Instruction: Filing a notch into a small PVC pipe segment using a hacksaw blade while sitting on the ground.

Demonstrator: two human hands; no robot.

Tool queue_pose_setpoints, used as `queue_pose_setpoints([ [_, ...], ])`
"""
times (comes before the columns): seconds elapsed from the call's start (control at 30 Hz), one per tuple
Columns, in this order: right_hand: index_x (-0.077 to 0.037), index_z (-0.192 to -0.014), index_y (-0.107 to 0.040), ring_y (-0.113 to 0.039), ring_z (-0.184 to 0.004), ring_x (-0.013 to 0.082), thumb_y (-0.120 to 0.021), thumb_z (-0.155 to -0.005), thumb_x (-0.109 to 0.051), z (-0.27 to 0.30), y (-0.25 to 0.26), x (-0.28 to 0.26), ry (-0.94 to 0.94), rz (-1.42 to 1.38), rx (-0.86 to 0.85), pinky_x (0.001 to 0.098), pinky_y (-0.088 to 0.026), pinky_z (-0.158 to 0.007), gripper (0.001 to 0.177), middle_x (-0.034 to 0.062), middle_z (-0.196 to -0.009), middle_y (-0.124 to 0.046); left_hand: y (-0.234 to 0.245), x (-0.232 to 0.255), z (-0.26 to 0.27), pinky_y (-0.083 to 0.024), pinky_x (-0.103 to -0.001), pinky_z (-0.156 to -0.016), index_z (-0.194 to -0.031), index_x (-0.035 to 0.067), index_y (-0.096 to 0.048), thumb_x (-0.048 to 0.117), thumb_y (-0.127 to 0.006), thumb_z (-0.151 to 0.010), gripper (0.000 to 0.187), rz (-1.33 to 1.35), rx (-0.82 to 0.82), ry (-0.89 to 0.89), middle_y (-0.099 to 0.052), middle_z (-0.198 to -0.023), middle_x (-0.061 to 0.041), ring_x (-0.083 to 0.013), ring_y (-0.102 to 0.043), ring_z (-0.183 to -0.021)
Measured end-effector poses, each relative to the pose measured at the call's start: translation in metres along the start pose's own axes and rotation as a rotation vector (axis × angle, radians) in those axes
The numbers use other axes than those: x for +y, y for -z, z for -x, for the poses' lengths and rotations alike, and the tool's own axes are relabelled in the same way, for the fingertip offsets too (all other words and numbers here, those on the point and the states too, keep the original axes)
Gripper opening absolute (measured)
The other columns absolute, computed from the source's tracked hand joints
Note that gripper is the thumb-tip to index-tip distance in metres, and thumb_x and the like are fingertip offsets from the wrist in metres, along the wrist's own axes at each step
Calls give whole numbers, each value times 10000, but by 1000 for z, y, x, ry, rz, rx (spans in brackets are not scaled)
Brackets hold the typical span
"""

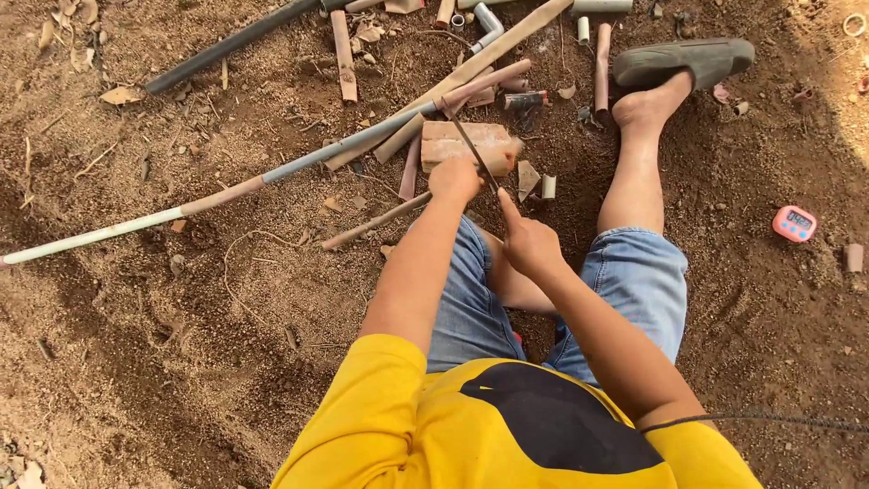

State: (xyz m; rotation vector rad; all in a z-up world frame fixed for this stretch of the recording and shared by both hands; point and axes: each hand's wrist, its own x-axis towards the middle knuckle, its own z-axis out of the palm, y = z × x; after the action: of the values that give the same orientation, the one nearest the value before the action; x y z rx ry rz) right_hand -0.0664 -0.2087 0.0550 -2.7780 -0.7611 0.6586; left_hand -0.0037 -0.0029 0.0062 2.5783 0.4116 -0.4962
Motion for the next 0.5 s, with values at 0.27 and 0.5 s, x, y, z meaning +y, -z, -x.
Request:
queue_pose_setpoints([
  [0.27,-212,-1758,-157,-740,-717,443,-435,-984,-64,92,-26,18,20,-26,128,529,-540,-629,836,241,-793,-737,4,-4,3,-596,-552,-991,-1092,-19,-798,292,-761,-966,338,2,-1,-20,-799,-1069,-236,-424,-764,-1129],
  [0.5,-211,-1744,-243,-729,-650,411,-491,-1014,-115,102,-27,29,57,27,252,519,-523,-561,777,207,-734,-721,0,6,4,-596,-525,-1012,-1118,28,-817,290,-744,-958,316,-23,2,-20,-806,-1096,-196,-394,-762,-1149],
])
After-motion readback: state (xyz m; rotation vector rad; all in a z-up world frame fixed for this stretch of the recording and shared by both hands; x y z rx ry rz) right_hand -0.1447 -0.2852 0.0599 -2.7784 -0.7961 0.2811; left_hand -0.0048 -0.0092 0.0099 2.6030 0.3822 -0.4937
